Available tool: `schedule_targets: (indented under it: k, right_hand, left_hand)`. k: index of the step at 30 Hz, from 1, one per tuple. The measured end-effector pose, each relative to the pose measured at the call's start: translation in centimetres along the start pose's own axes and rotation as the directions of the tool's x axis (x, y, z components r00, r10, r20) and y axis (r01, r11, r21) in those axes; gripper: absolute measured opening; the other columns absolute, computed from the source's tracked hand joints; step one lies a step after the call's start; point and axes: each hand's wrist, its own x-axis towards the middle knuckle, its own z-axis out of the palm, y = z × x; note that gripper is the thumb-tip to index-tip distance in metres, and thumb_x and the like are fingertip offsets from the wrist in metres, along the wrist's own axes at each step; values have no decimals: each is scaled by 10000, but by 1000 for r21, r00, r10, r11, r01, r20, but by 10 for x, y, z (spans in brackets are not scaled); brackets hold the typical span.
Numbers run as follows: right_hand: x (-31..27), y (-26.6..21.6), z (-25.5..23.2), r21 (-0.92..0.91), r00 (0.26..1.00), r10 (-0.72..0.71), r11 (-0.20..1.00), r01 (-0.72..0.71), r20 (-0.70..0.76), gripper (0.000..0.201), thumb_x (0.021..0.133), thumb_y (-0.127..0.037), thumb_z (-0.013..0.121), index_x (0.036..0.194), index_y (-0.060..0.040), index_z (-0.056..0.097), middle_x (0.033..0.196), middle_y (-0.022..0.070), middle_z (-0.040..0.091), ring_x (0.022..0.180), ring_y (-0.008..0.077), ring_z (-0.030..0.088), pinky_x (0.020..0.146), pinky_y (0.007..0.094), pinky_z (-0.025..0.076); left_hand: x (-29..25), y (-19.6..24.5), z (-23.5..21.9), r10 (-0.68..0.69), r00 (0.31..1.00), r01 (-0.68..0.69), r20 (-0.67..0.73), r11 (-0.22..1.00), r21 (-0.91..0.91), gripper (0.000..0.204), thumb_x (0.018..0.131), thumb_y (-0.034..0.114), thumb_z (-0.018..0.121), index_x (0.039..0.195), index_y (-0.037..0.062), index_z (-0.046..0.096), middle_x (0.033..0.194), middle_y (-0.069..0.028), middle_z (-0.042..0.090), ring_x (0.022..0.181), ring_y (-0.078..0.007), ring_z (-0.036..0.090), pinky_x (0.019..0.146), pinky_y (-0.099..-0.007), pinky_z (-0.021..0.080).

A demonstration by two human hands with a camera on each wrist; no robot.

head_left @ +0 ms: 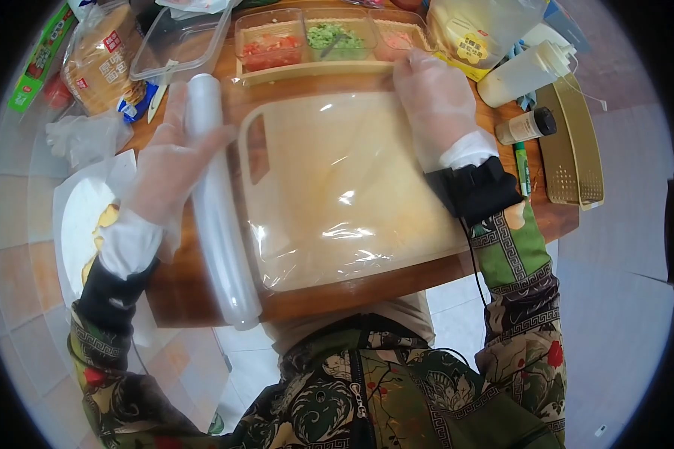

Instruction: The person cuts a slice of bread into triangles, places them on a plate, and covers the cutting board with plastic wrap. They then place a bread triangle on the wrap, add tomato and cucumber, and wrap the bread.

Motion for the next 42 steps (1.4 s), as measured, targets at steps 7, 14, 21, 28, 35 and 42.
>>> schedule_targets:
  k: [7, 14, 21, 28, 35, 42]
  right_hand:
    - [-7, 5, -49, 61, 968, 172, 981, -185, 183, 196, 858, -143, 699, 1044, -83, 711, 1011, 92, 690, 1014, 296, 685, 796, 420, 563]
    - [-22, 27, -79, 243, 798, 550, 762, -601, 248, 364, 990, -393, 548, 1163, -140, 744, 1063, 161, 742, 981, 397, 696, 863, 434, 556]
    - [-101, 20, -99, 731, 920, -393, 627, 269, -1, 261, 843, -212, 756, 1069, -87, 723, 853, 51, 677, 839, 258, 709, 684, 394, 563]
    - [-117, -10, -93, 529, 760, -650, 642, 555, -10, 269, 815, -141, 684, 1082, -104, 693, 967, 20, 664, 804, 188, 638, 655, 339, 509]
    - [-127, -15, -85, 461, 730, -678, 677, 574, 86, 297, 844, -148, 630, 1135, -104, 671, 1038, -8, 642, 883, 169, 615, 733, 321, 490]
    - [-129, -15, -87, 461, 740, -665, 690, 558, 100, 276, 850, -144, 622, 1120, -115, 671, 1027, -14, 628, 903, 159, 606, 734, 323, 484]
  left_hand:
    - [-1, -2, -1, -12, 1000, 12, 16, 1000, 6, 1061, 823, 460, 791, 1623, 16, 254, 1313, -201, 673, 1121, -242, 686, 964, -307, 508]
    - [-17, 31, -15, -88, 996, 92, -32, 985, 144, 978, 850, 463, 788, 1594, 22, 333, 1231, -203, 687, 1113, -288, 672, 959, -350, 511]
    - [-57, 54, -16, 627, 768, -501, -128, 713, 490, 562, 853, 179, 804, 1374, 82, 616, 1036, -154, 672, 987, -342, 659, 857, -417, 541]
    - [-107, 74, 20, 714, 658, -738, 239, 548, 394, 401, 728, 70, 792, 1114, 136, 706, 1046, -102, 640, 1029, -347, 638, 852, -449, 534]
    - [-89, 73, 30, 665, 644, -756, 378, 481, 443, 409, 727, 60, 747, 1129, 121, 698, 1081, -76, 659, 1117, -378, 617, 906, -485, 522]
    - [-34, 77, 46, 524, 629, -758, 575, 244, 605, 568, 824, 66, 629, 1388, 130, 614, 1358, -58, 637, 1446, -379, 398, 1208, -540, 311]
